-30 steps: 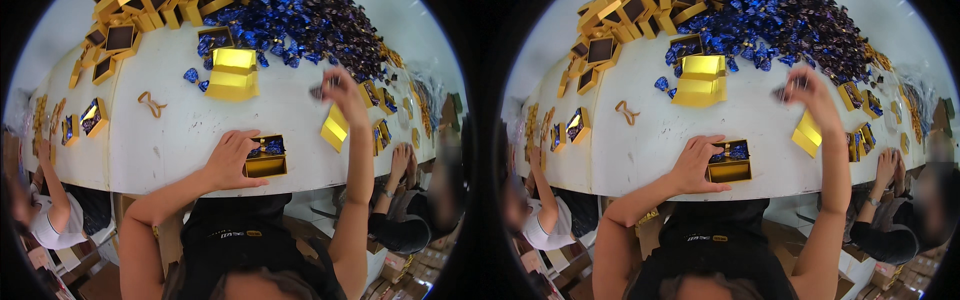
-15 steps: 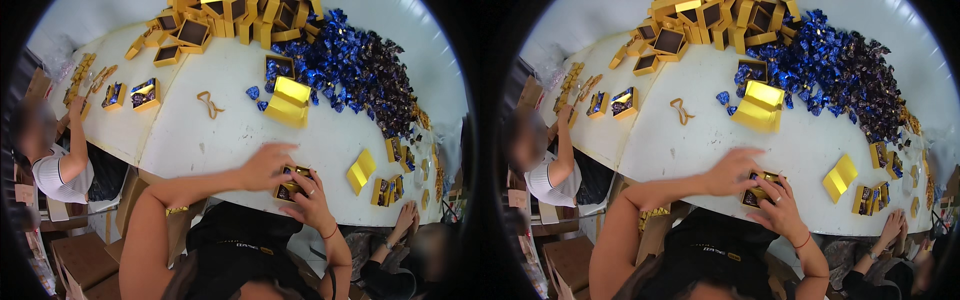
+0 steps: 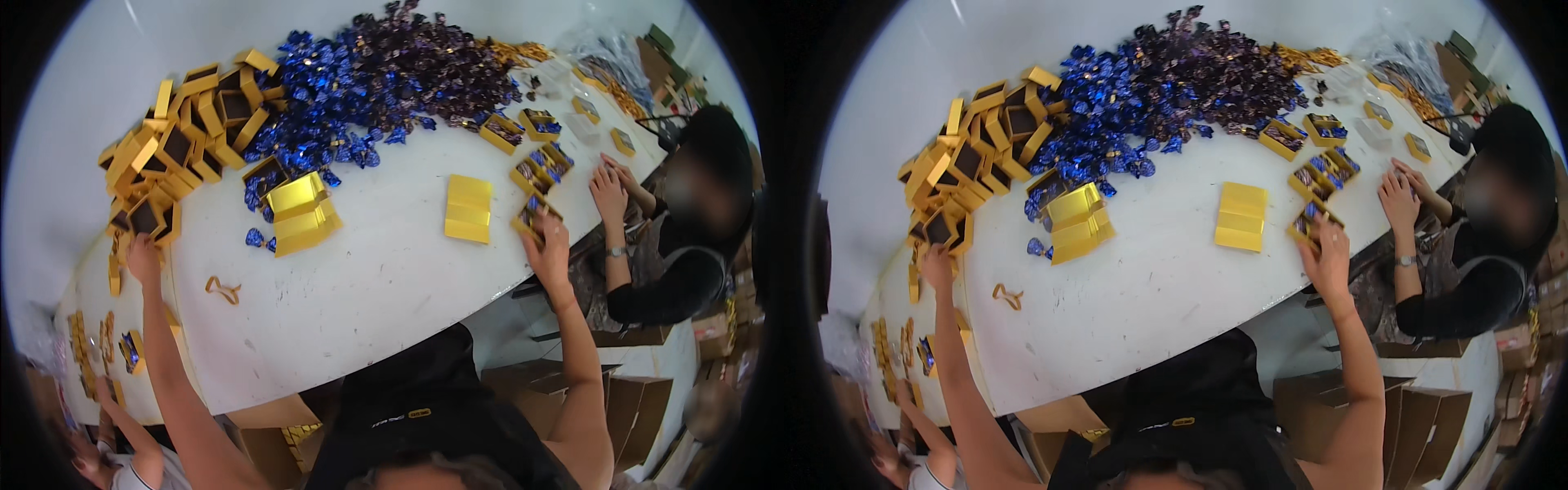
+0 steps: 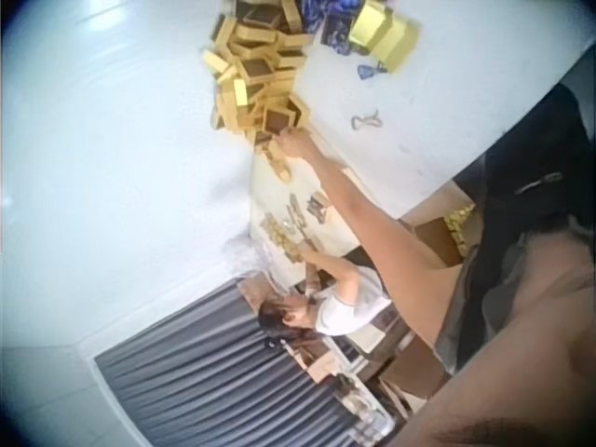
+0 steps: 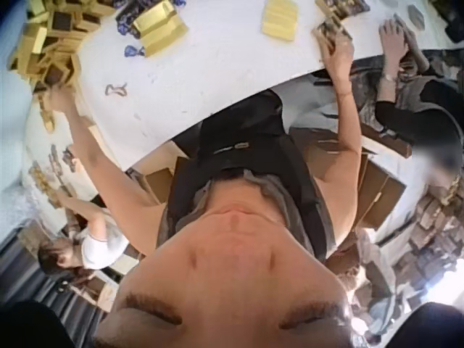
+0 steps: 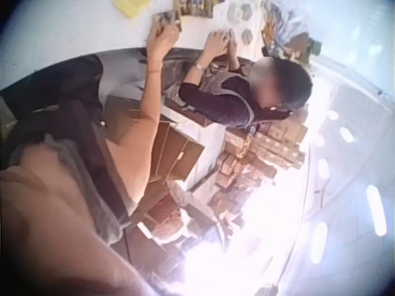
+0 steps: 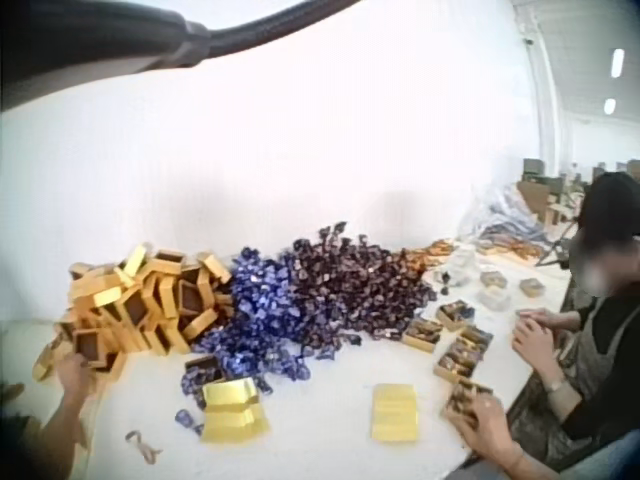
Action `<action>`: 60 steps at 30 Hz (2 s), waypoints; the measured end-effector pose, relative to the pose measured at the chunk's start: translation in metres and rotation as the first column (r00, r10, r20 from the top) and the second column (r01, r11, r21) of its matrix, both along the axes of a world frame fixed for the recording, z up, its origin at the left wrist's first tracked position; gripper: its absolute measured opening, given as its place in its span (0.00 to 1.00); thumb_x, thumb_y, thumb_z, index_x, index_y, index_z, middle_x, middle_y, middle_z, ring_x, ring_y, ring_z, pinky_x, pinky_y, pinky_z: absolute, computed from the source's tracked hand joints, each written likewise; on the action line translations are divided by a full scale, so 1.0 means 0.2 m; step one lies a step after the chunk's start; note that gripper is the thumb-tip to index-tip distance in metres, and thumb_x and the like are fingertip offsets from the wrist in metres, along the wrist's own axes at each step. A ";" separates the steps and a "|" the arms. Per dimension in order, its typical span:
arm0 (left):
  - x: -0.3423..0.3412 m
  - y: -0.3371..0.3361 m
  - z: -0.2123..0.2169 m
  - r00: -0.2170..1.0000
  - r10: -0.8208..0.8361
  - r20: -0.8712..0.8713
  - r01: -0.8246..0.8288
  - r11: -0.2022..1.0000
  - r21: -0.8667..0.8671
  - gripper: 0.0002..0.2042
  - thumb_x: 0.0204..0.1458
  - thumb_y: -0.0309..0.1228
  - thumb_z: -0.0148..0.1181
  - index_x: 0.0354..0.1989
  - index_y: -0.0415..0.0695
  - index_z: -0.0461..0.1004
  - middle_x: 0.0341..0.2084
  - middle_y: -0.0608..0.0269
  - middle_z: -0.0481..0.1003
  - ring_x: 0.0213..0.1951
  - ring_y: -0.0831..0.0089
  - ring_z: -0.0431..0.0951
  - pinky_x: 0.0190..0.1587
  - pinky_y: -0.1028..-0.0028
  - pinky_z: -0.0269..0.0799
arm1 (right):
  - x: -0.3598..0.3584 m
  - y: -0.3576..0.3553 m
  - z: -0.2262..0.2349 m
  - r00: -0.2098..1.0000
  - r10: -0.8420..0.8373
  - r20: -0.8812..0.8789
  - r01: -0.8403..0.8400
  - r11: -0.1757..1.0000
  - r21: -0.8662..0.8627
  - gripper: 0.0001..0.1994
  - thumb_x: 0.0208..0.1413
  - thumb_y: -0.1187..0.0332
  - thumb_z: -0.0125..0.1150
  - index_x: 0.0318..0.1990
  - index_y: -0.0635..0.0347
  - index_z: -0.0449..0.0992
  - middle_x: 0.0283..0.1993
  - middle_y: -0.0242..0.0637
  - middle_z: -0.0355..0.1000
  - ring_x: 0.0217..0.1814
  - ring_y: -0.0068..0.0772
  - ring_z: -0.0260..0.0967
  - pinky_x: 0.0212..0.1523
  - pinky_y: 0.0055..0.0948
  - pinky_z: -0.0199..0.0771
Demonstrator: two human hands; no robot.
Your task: The person places foil-wrapped chocolates into small gold boxes, closes the lids, and sets the completed boxes aside. The process is repeated continuously with multiple chocolates and boxes on the table.
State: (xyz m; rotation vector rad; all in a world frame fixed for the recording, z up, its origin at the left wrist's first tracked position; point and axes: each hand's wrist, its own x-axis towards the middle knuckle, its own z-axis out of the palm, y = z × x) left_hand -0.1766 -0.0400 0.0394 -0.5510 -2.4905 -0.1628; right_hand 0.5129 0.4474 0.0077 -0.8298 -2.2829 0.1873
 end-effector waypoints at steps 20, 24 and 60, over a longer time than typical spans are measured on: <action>2.07 0.83 0.20 0.418 -0.888 0.191 0.813 0.460 0.357 0.18 0.46 0.24 0.68 0.48 0.46 0.77 0.58 0.56 0.70 0.65 0.51 0.63 0.66 0.54 0.54 | -0.55 0.13 0.16 0.746 0.461 0.480 -0.358 0.886 -0.295 0.61 0.29 0.44 0.77 0.70 0.71 0.52 0.60 0.60 0.60 0.61 0.57 0.57 0.66 0.44 0.59; 2.17 1.14 0.19 0.160 -0.927 0.339 0.726 0.343 0.596 0.21 0.47 0.24 0.67 0.52 0.44 0.75 0.59 0.57 0.69 0.65 0.50 0.63 0.67 0.59 0.55 | -0.53 0.06 0.15 0.780 0.472 0.410 -0.370 0.877 -0.306 0.58 0.30 0.49 0.77 0.68 0.70 0.55 0.60 0.57 0.60 0.61 0.56 0.57 0.65 0.42 0.60; 2.02 1.82 0.03 0.114 -0.709 0.696 0.965 0.244 0.091 0.64 0.23 0.59 0.76 0.69 0.31 0.51 0.65 0.45 0.58 0.68 0.53 0.57 0.69 0.59 0.52 | -0.50 0.00 0.20 0.641 0.581 0.501 -0.483 0.813 -0.326 0.67 0.27 0.37 0.76 0.71 0.73 0.49 0.68 0.60 0.56 0.71 0.56 0.52 0.69 0.45 0.50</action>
